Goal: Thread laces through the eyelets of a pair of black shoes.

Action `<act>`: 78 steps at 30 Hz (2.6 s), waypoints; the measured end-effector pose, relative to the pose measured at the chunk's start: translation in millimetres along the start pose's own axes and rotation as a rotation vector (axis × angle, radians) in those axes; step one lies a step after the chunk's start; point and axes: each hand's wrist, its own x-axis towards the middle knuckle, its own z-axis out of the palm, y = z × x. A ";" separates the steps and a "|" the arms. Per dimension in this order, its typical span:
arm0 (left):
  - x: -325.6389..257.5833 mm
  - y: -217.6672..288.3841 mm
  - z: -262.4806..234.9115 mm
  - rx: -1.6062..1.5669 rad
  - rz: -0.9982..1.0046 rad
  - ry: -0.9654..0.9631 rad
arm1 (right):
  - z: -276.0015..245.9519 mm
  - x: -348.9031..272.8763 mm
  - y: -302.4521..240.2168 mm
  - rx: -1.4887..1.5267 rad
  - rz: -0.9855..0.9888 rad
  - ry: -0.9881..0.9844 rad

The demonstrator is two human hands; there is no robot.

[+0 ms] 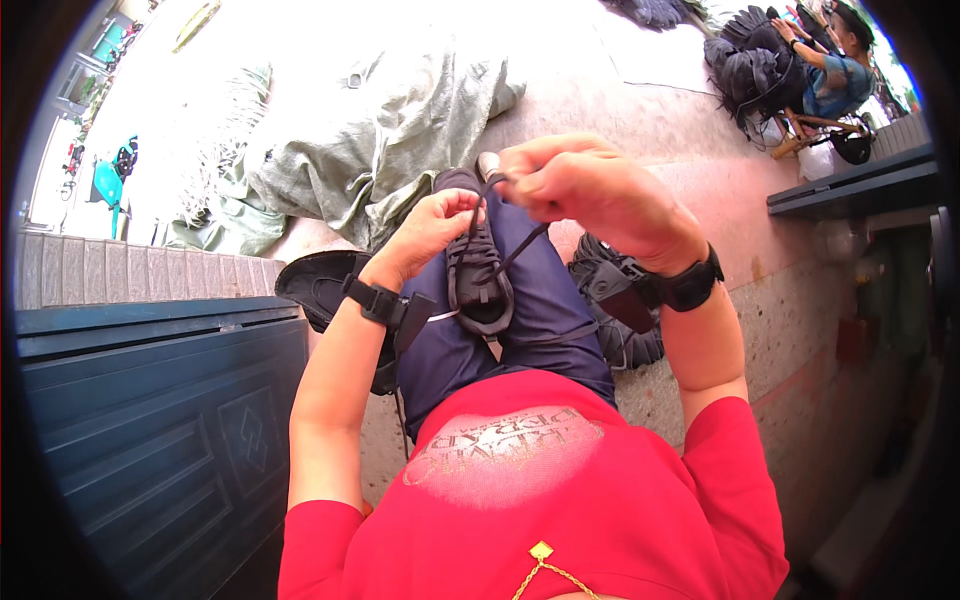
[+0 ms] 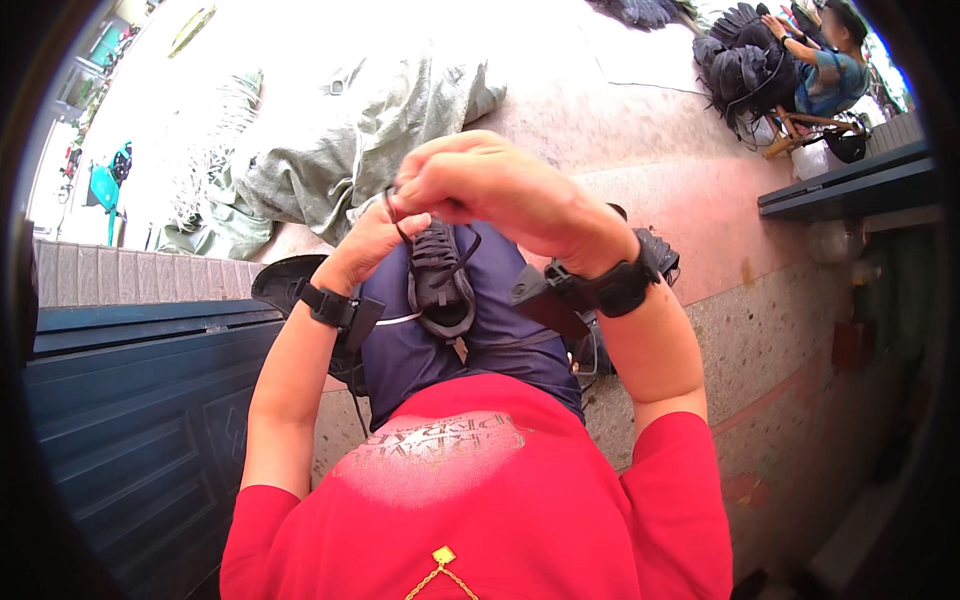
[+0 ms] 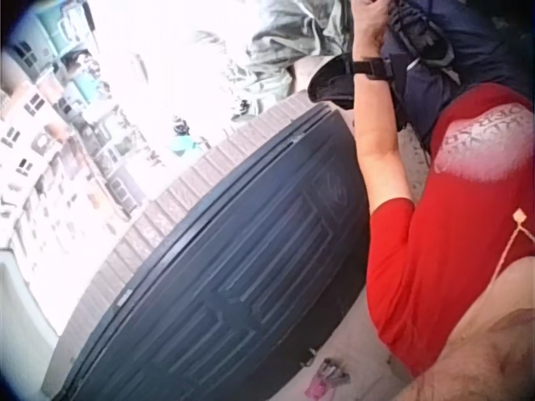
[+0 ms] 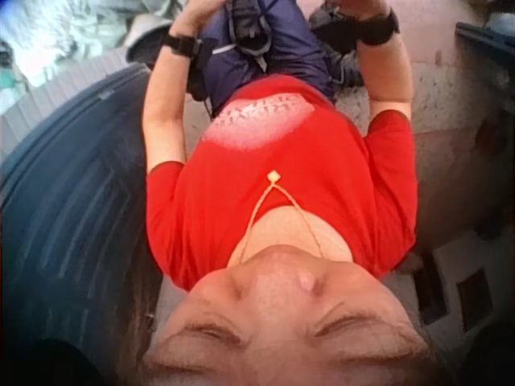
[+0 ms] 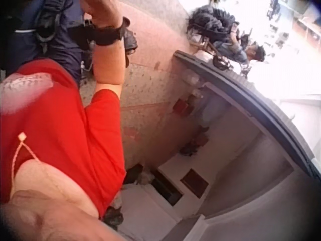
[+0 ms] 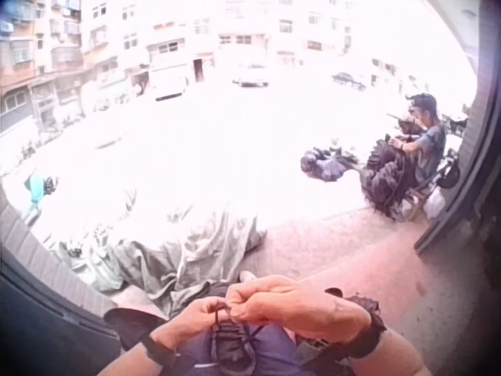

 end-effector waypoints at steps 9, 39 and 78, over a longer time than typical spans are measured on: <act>-10.6 -43.6 -2.2 1.214 0.007 0.057 | -5.8 -13.3 -4.1 -0.091 0.078 -0.034; -24.3 -33.6 -16.5 0.373 -0.001 0.199 | -9.8 -16.7 -35.7 0.185 -0.159 -0.173; -69.1 -84.0 -22.7 1.055 0.267 0.380 | -24.8 -16.6 230.7 -1.139 -0.067 0.372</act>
